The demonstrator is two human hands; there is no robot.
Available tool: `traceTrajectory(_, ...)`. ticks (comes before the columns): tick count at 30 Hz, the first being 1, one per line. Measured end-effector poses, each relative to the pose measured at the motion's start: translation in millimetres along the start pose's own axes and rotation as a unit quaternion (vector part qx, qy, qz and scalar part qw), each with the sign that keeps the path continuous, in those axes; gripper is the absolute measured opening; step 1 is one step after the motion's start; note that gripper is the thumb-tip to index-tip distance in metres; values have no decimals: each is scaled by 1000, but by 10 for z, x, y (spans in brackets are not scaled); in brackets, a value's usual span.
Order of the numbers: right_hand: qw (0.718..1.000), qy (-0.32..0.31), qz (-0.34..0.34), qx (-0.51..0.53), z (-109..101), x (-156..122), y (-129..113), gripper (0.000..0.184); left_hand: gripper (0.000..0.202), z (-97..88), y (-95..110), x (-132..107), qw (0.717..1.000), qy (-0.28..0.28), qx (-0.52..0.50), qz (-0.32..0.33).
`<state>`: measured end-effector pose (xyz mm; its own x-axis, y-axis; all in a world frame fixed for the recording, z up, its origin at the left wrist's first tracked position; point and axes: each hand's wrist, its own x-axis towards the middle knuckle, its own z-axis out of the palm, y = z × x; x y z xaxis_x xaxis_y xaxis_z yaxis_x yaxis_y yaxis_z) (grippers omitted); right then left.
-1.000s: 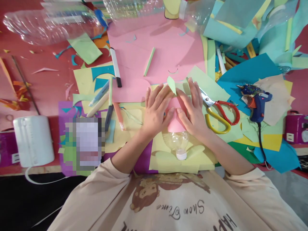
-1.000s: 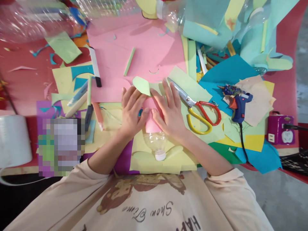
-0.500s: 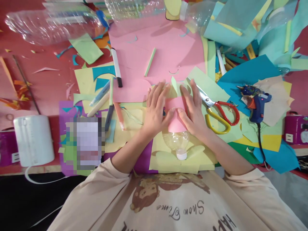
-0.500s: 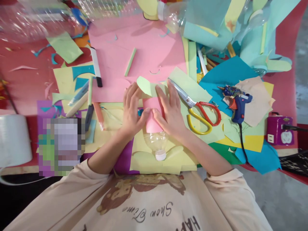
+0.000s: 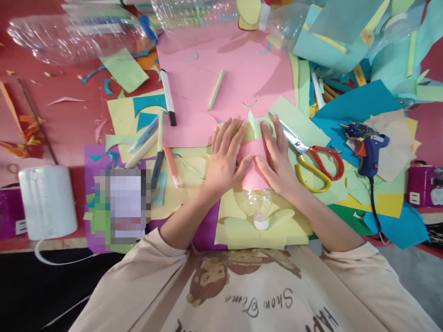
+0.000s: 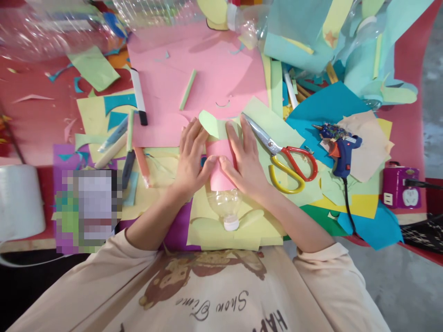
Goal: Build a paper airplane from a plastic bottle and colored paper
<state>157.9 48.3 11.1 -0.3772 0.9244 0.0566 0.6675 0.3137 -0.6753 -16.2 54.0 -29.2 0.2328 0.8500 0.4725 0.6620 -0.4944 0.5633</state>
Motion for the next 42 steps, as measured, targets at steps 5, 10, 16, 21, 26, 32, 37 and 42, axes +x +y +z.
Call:
traceTrajectory(5,999,16,-4,40,-14,21,85,73,63,6,-83,37,992,-3,-129,-10)
traceTrajectory(10,992,59,5,108,-173,-25,78,69,66,11,-115,51,987,18,-159,-28)
traceTrajectory(16,999,-34,31,-18,-371,-337,-99,83,66,8,-94,51,981,44,-171,-74)
traceTrajectory(21,993,-41,25,-112,-352,-542,-123,78,68,-21,-92,67,979,61,-158,-112)
traceTrajectory(26,988,-115,72,-69,-380,-521,-155,74,70,-28,-117,72,977,74,-160,-122)
traceTrajectory(32,986,-100,134,-6,-565,-377,-123,66,56,-249,-166,178,984,115,-131,-41)
traceTrajectory(37,990,-69,117,-44,-711,-164,69,61,41,-684,-346,268,983,165,-26,-70)
traceTrajectory(42,995,-45,44,-74,-769,50,168,57,42,-951,-496,237,925,126,166,-318)
